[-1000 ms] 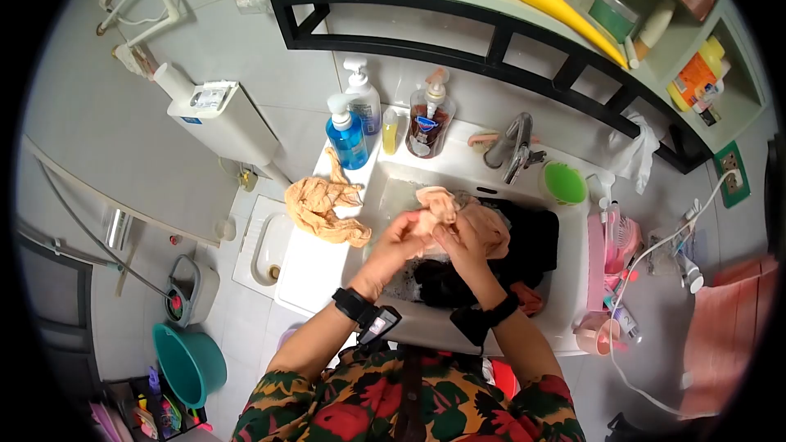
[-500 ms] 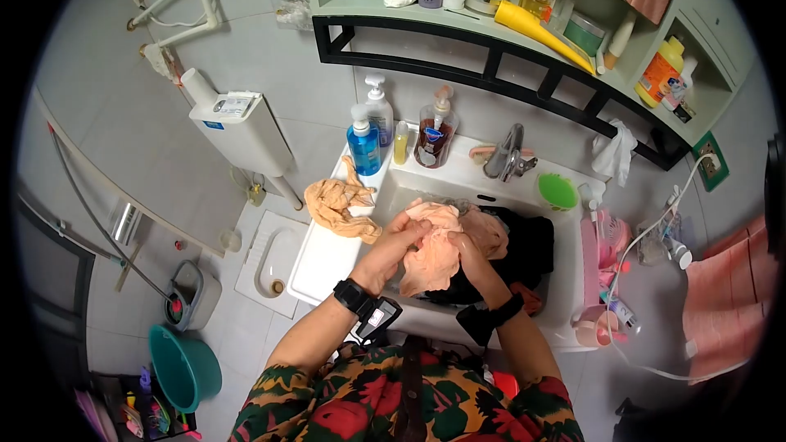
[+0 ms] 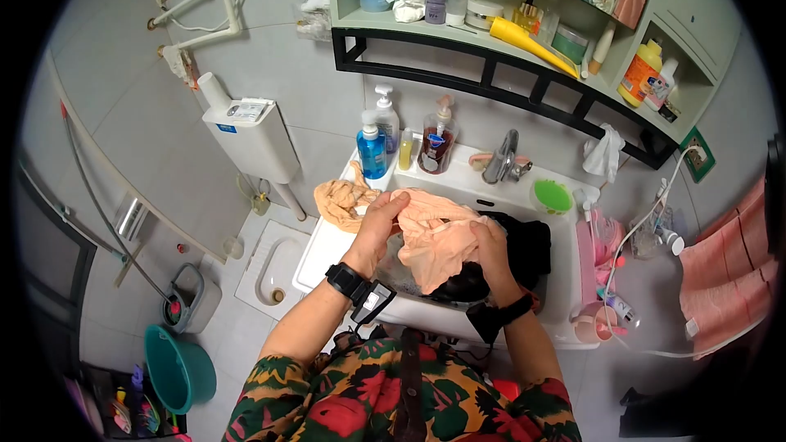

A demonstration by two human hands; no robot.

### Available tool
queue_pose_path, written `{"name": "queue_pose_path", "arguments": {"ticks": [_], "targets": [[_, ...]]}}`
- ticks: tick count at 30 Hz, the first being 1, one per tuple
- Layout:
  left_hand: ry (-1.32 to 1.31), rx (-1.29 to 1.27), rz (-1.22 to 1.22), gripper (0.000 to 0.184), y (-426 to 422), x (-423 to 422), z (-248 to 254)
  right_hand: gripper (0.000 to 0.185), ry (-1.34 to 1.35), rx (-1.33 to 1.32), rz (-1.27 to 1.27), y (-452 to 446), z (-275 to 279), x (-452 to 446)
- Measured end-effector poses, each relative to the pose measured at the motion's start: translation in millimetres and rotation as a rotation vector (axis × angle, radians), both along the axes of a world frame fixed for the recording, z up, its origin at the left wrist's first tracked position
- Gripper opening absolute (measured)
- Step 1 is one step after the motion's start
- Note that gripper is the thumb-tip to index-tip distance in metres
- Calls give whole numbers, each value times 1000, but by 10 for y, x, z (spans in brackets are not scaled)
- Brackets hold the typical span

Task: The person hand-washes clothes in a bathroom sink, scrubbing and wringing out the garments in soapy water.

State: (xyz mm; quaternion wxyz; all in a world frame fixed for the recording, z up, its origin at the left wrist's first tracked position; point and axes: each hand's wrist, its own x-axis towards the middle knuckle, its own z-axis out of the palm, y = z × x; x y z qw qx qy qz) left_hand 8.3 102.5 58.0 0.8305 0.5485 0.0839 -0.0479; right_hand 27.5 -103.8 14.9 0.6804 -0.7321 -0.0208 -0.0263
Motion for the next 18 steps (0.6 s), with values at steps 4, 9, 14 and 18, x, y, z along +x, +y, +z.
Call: {"name": "queue_pose_path", "arguments": {"ticks": [4,9,14,18], "targets": [[13,-102,-4,22,-33,-35,75,16,40,212,27,-88,-159,95],[-25,-27,-122,16,-4,18,71,24,113,503,42,-134,223,19],[-115,87,-105,20,24,55,39,26,94,637,88,-294,273,12],[-58,66,-95,19,79,19,60,26,150,586,93,-432,242,81]]}}
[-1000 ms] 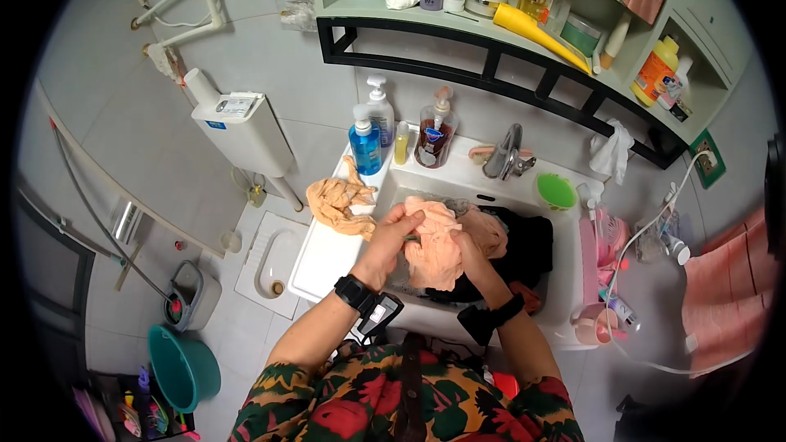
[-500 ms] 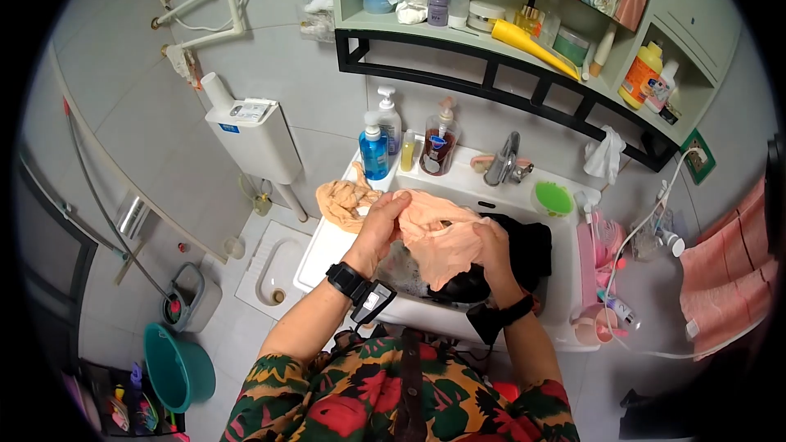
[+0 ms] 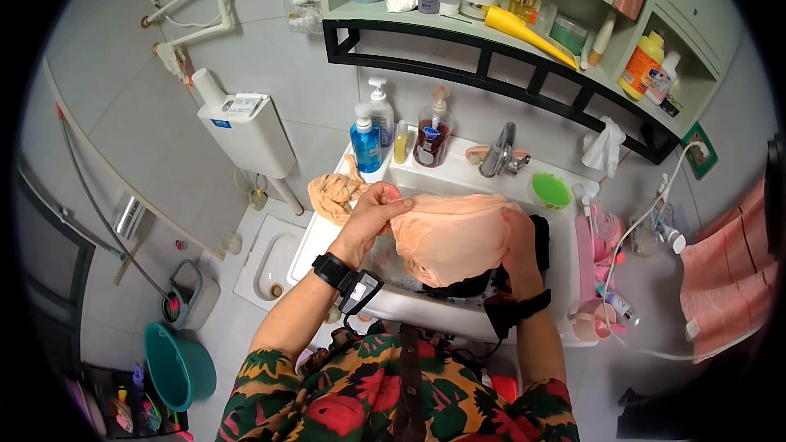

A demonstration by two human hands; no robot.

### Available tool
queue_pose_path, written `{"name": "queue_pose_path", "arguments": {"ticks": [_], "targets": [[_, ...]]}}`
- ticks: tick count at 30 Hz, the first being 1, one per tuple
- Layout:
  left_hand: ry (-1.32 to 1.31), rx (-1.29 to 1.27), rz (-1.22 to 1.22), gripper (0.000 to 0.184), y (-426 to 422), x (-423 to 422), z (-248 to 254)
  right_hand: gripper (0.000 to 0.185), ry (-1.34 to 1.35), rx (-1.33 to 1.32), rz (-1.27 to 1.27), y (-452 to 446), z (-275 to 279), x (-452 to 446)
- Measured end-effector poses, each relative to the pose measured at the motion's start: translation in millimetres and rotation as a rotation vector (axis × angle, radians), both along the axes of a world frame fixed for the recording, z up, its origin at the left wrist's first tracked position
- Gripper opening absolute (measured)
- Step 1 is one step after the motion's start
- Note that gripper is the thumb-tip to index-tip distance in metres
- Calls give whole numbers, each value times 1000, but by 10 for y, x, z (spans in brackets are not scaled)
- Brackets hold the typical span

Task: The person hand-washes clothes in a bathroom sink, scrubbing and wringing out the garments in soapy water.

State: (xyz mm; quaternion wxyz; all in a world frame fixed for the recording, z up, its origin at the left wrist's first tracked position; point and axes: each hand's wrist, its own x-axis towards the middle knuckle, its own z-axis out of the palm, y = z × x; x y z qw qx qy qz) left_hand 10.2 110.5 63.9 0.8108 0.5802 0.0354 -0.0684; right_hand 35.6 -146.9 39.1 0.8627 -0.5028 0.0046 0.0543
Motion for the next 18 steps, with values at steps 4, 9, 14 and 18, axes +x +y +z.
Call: {"name": "queue_pose_path", "arguments": {"ticks": [4,9,14,18], "targets": [[62,-60,-88,12,-58,-15,36,28,44,-550,8,-26,-128,1],[115,-88,-194,18,-280,22,46,32,-831,-1044,-6,339,-265,-151],[82,-28,-324,24,-346,62,23,19,-357,-707,266,374,-498,-82],[32,158,-364,27,-160,135,-136,10,-219,-392,346,200,-249,-53]]}}
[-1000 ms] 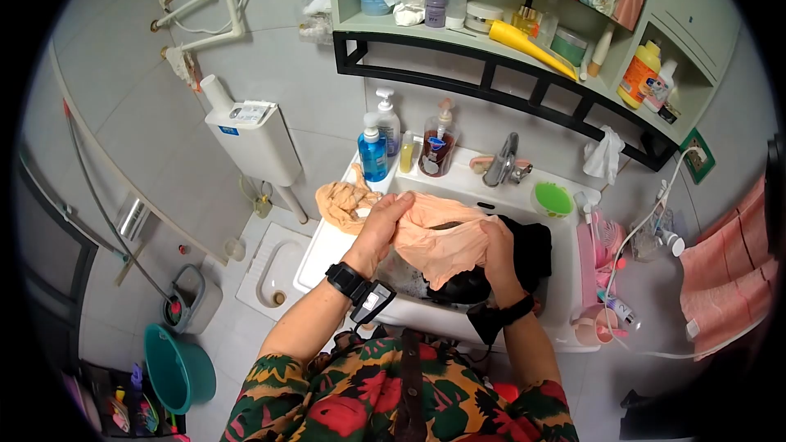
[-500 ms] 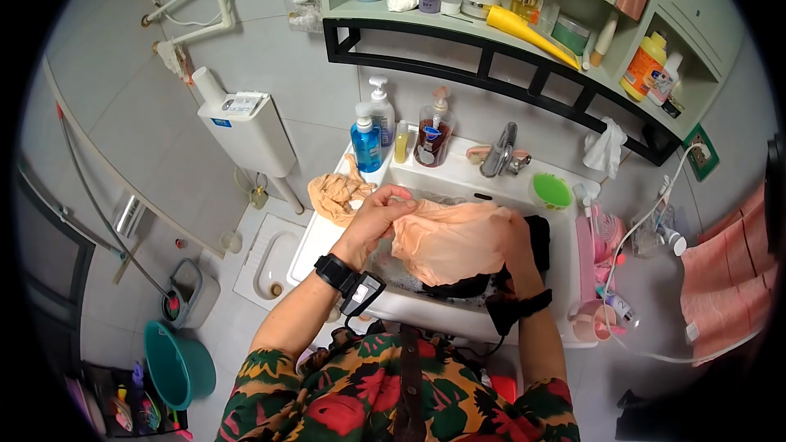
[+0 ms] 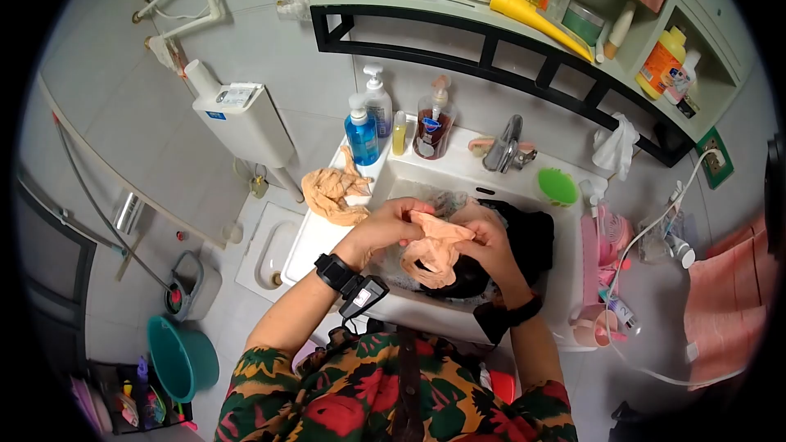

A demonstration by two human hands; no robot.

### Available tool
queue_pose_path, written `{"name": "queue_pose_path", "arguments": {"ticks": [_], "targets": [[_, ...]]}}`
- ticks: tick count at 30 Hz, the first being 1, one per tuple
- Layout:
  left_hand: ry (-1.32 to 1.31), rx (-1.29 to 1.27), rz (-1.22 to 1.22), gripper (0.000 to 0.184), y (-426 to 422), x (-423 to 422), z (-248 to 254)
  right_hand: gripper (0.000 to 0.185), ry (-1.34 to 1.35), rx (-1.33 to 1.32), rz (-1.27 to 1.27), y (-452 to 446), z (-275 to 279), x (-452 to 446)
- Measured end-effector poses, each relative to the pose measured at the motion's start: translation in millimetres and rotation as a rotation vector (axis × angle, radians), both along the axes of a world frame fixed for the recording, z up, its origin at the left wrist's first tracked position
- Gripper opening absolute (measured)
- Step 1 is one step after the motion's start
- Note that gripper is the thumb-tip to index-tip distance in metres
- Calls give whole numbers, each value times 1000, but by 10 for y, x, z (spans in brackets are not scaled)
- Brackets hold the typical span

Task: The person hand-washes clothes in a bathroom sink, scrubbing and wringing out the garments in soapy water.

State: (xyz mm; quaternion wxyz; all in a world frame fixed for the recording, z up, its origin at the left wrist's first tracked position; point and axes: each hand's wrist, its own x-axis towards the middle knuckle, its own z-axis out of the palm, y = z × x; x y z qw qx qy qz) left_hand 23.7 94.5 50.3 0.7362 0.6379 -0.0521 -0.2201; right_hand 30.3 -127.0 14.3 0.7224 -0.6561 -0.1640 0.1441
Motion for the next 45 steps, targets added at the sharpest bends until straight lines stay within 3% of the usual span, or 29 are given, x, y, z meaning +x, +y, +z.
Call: {"name": "queue_pose_path", "arguments": {"ticks": [1,3,5,7,10,11,13,14,15,18,19,21,23,25,27,29,31,33,35,37,38,40,42,45], "targets": [[8,-4,3,27,11,12,-57,10,8,-4,3,-25,54,7],[-217,397,30,24,27,26,-135,10,17,-53,-3,-93,111,51],[-264,427,104,20,36,14,-134,11,74,-18,24,-83,106,95],[-314,459,170,16,44,29,-159,8,193,320,-68,-14,30,159],[53,-255,306,14,-8,53,-255,4,244,413,-250,122,-167,263],[58,-254,310,14,-79,51,-284,4,250,412,-248,180,-218,263],[104,-506,438,24,-247,64,-335,18,146,322,-434,357,-230,244],[28,-478,463,26,-338,74,-335,18,502,449,-450,418,-331,300],[32,-474,465,26,-447,62,-282,18,507,451,-450,483,-309,300],[-399,371,445,25,-751,-36,-243,19,557,454,-401,649,-279,257],[-392,371,446,25,-733,8,-300,21,651,455,-403,673,-331,222],[-517,886,501,21,-630,132,-400,27,844,460,-412,749,-427,147],[-546,882,590,16,-537,249,-627,29,872,392,-438,790,-309,83],[-462,868,579,16,-613,151,-602,32,786,600,-342,754,-503,96],[-461,854,504,16,-725,45,-630,30,828,599,-351,591,-660,198],[-724,862,418,16,-766,103,-859,26,862,440,-380,551,-755,271],[-624,886,345,17,-580,338,-970,23,915,430,-423,636,-727,349],[-358,877,597,22,-483,645,-1147,20,679,260,-339,637,-1015,530],[-298,834,601,26,-381,824,-1238,22,601,137,-346,516,-1076,802],[-233,800,608,30,-274,881,-1421,30,132,-527,-269,480,-1169,970],[-275,962,425,34,-236,899,-1539,38,-85,-632,-243,468,-1284,972],[-219,1231,32,44,-265,809,-1542,39,-164,-769,-124,443,-1376,985],[-180,1242,-30,46,-309,721,-1620,42,-222,-1068,73,476,-1170,1002],[-123,1313,-146,49,-325,730,-1646,39,-173,-1181,82,588,-1159,1015]]}}
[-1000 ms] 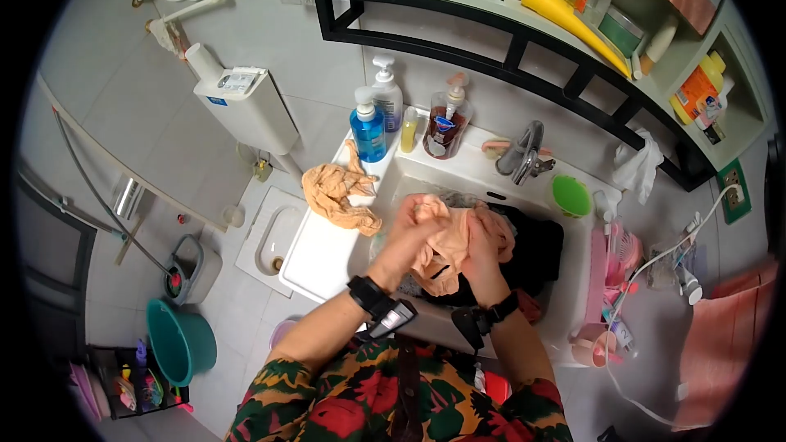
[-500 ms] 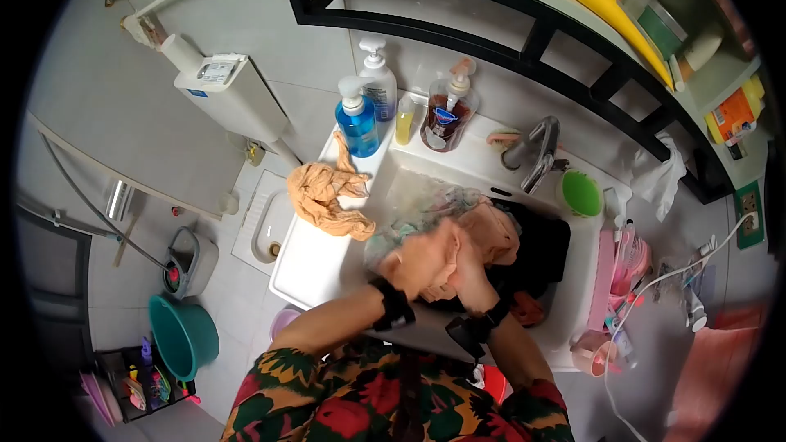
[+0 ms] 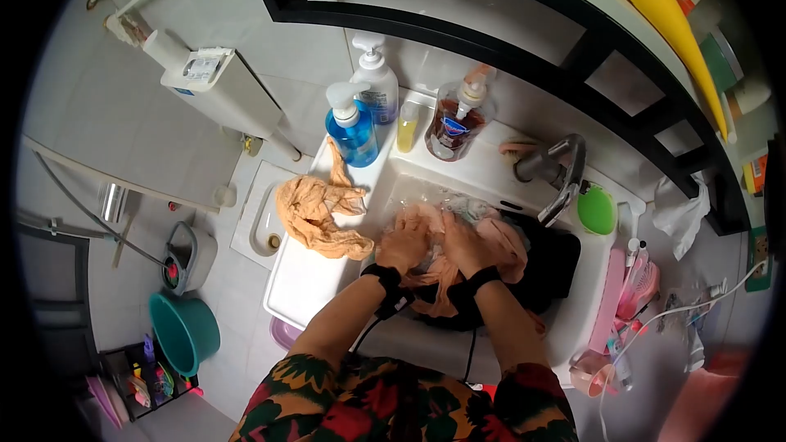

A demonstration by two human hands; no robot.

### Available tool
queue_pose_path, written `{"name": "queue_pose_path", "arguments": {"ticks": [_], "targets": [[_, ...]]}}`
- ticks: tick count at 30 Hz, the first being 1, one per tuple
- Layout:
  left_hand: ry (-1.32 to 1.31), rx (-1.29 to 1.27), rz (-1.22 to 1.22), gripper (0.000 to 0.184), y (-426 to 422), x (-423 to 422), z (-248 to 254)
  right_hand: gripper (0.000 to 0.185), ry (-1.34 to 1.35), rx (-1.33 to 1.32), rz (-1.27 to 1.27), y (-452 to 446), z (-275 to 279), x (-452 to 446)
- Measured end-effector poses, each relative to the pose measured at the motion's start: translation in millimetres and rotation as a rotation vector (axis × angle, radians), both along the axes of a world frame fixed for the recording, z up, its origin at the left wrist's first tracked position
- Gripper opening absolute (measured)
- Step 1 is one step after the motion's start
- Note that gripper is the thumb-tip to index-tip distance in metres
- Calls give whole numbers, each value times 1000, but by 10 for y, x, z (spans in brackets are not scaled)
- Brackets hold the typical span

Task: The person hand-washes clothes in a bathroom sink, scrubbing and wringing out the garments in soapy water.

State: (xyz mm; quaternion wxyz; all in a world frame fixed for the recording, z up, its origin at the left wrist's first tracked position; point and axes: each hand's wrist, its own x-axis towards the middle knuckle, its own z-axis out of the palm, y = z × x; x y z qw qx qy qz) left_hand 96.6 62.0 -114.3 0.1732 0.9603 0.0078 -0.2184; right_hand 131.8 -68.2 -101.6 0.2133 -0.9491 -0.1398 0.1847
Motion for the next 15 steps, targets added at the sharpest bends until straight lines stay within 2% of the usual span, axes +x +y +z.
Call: {"name": "queue_pose_path", "arguments": {"ticks": [2,3,4,5,6,7,8,9,10,11,12,13,14,15], "targets": [[182,0,-38,46,17,59,80,35,91,-31,-25,29,138,42],[180,0,-37,46,35,74,76,31,174,-60,-55,44,207,69],[127,-249,154,45,65,84,67,31,172,-60,-57,12,173,69],[72,-498,343,45,91,96,58,27,179,109,-126,-64,105,56],[74,-500,341,45,123,114,78,23,188,277,-195,-122,86,24],[-59,-501,228,46,157,126,101,23,192,273,-198,-173,70,-32],[-194,-503,117,48,163,126,117,22,242,543,-258,-224,69,-77],[-324,-484,73,39,149,147,1,21,286,817,-312,-257,94,-99],[-326,-486,69,39,190,171,-72,20,326,1093,-367,-250,203,-125],[-262,-537,-15,30,268,210,-140,20,487,1232,-473,-260,345,-168],[-197,-587,-102,21,294,238,-155,20,476,1234,-477,-308,358,-181],[-131,-839,246,10,240,120,61,20,568,1360,-534,-384,363,-195],[-131,-841,236,10,203,67,189,20,663,1485,-591,-440,361,-226],[-56,-1055,419,9,181,30,286,20,655,1490,-594,-420,337,-263]]}}
